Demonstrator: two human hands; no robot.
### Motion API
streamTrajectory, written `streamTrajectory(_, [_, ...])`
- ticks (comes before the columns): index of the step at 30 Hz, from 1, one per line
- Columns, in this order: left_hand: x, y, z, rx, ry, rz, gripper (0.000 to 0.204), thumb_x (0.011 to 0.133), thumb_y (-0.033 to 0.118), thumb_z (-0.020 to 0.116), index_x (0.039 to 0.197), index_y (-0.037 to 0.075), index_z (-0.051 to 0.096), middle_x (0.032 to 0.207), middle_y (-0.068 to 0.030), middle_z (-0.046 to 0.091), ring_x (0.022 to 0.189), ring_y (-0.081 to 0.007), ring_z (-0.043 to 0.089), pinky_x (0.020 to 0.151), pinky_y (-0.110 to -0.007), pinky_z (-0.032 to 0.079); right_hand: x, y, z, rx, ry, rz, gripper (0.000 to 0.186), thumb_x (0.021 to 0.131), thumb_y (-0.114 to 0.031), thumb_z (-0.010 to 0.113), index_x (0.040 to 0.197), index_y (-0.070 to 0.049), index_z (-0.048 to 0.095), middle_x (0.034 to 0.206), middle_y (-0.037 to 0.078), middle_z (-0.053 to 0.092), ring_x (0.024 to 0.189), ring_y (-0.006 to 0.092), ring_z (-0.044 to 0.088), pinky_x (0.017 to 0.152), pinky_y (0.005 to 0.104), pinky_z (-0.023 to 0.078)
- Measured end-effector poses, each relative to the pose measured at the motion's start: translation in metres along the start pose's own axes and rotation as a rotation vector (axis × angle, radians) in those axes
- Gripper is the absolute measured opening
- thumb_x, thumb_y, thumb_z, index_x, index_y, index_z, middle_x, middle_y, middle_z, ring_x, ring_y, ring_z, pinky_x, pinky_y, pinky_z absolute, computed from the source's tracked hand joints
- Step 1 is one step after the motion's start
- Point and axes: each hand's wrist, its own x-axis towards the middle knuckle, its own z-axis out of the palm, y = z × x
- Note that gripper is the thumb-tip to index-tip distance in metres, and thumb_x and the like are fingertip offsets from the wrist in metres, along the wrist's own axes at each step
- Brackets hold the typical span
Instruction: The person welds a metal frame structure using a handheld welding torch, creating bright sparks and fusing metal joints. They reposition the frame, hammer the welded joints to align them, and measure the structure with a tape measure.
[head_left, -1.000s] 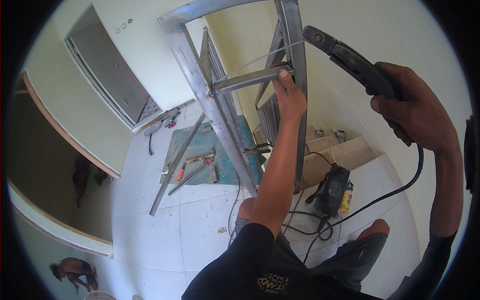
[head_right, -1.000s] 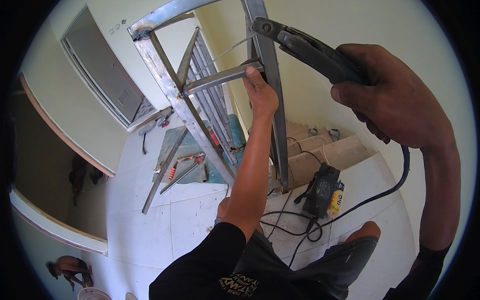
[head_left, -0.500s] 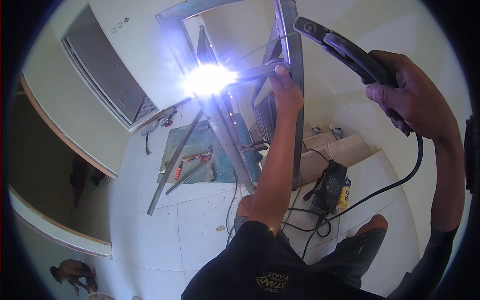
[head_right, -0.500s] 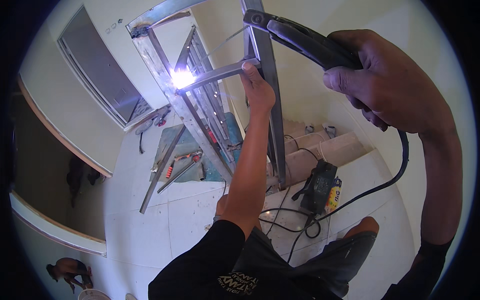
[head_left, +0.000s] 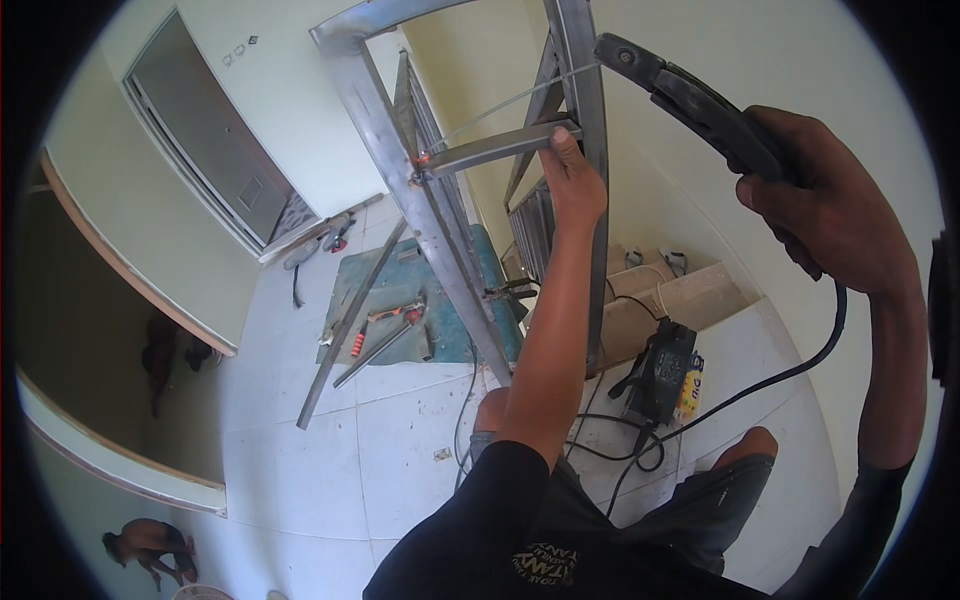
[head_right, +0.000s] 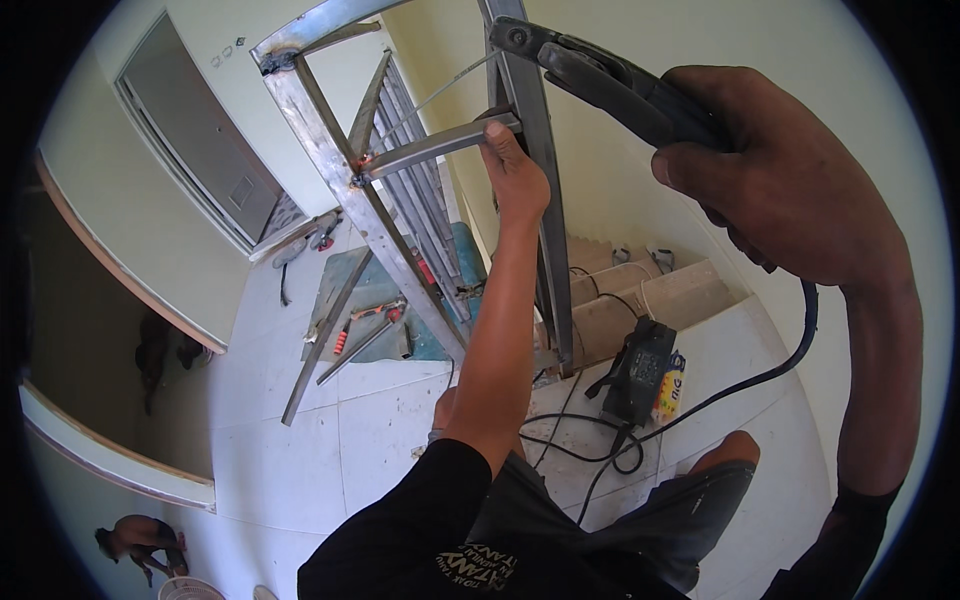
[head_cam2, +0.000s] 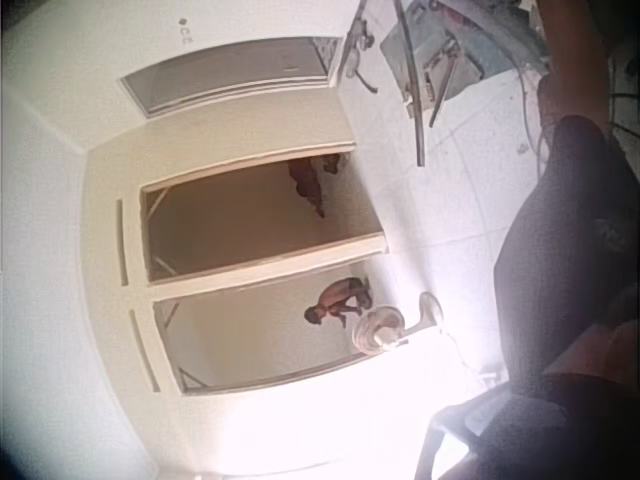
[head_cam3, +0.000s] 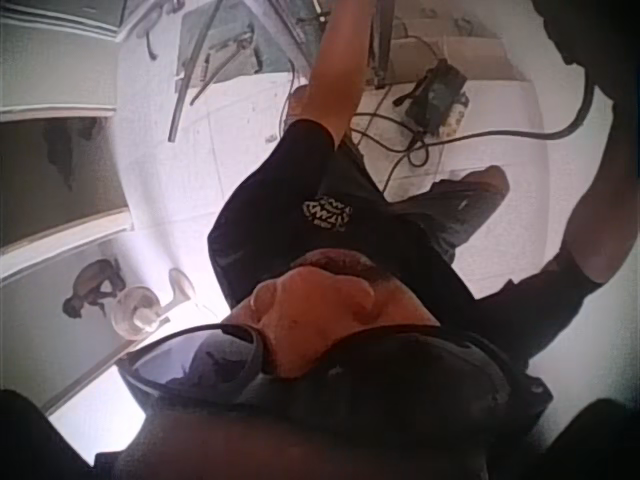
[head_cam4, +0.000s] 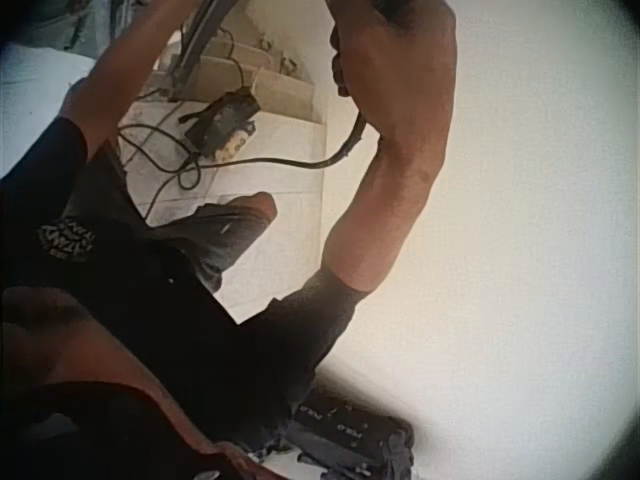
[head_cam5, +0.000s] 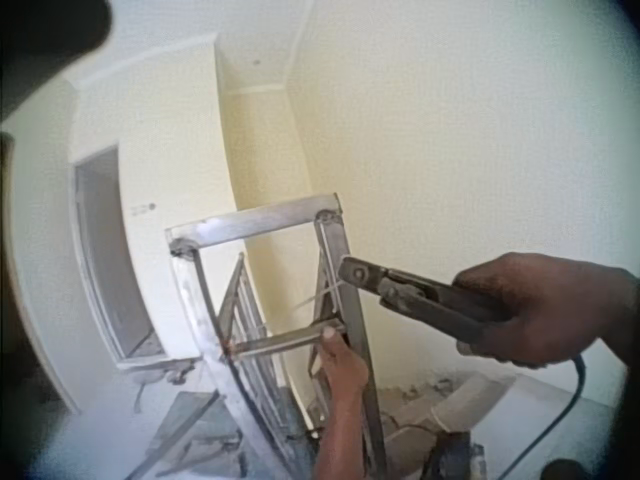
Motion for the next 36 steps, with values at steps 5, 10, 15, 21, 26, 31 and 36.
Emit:
streamTrajectory(5, [0.001,0.0,-0.004,0.016,-0.041,0.002,0.072,0.101,0.059,0.024,0.131,-0.004,0.041,0.126,-0.0165,0.048,0.119,-0.026,0.043,0.106,-0.035,0.031,0.003,0.002,-0.003,0.034,-0.077,-0.056,0.048,0.086,-0.02,0.066,0.127,0.001,0.053,0.067,0.004,0.054,0.046,0.0092,0.05,0.043,0.0261,0.041])
streamTrajectory(10, [0.001,-0.001,-0.002,-0.01,-0.025,0.025,0.076,0.099,0.064,0.025,0.13,-0.003,0.042,0.123,-0.0158,0.047,0.116,-0.0262,0.043,0.105,-0.035,0.031,0.002,-0.004,0.0,0.022,-0.081,0.0,0.048,0.087,-0.02,0.065,0.128,0.002,0.052,0.066,0.003,0.053,0.047,0.0088,0.051,0.043,0.0265,0.042])
streamTrajectory(15, [0.004,-0.009,-0.004,0.068,-0.003,-0.011,0.076,0.098,0.066,0.024,0.128,-0.002,0.043,0.12,-0.0159,0.047,0.114,-0.026,0.043,0.105,-0.035,0.031,0.0,-0.004,0.001,0.023,-0.071,-0.005,0.049,0.087,-0.02,0.065,0.128,0.002,0.051,0.066,0.004,0.054,0.048,0.0089,0.051,0.044,0.0267,0.042])
streamTrajectory(21, [0.001,-0.005,0.0,0.009,0.014,0.018,0.074,0.099,0.064,0.025,0.127,-0.002,0.044,0.12,-0.0152,0.05,0.114,-0.0257,0.045,0.105,-0.036,0.032,0.0,-0.003,-0.001,0.047,-0.133,0.01,0.049,0.087,-0.021,0.066,0.128,0.001,0.052,0.068,0.004,0.054,0.05,0.0092,0.052,0.044,0.027,0.042])
streamTrajectory(26, [0.004,-0.009,0.002,-0.074,0.017,0.032,0.073,0.099,0.064,0.027,0.125,-0.001,0.045,0.117,-0.0136,0.051,0.111,-0.0238,0.047,0.103,-0.036,0.034,-0.002,0.002,0.002,-0.007,-0.015,-0.025,0.048,0.087,-0.023,0.066,0.128,0.0,0.054,0.087,0.009,0.06,0.066,0.0139,0.059,0.061,0.0312,0.049])
streamTrajectory(31, [0.002,-0.009,0.002,-0.006,0.059,0.03,0.074,0.098,0.066,0.029,0.122,-0.001,0.046,0.115,-0.0138,0.051,0.109,-0.0239,0.047,0.101,-0.034,0.034,-0.006,0.0,-0.001,-0.07,-0.071,0.006,0.047,0.087,-0.026,0.066,0.126,-0.001,0.057,0.108,0.013,0.06,0.078,0.0193,0.062,0.076,0.0345,0.05])
streamTrajectory(36, [0.002,-0.009,-0.001,-0.024,0.008,0.01,0.072,0.1,0.06,0.029,0.131,-0.004,0.041,0.123,-0.0173,0.049,0.117,-0.0274,0.046,0.104,-0.038,0.034,-0.006,0.003,0.003,-0.071,-0.064,-0.048,0.047,0.087,-0.024,0.066,0.126,-0.001,0.056,0.107,0.013,0.06,0.078,0.0191,0.061,0.074,0.0334,0.048])
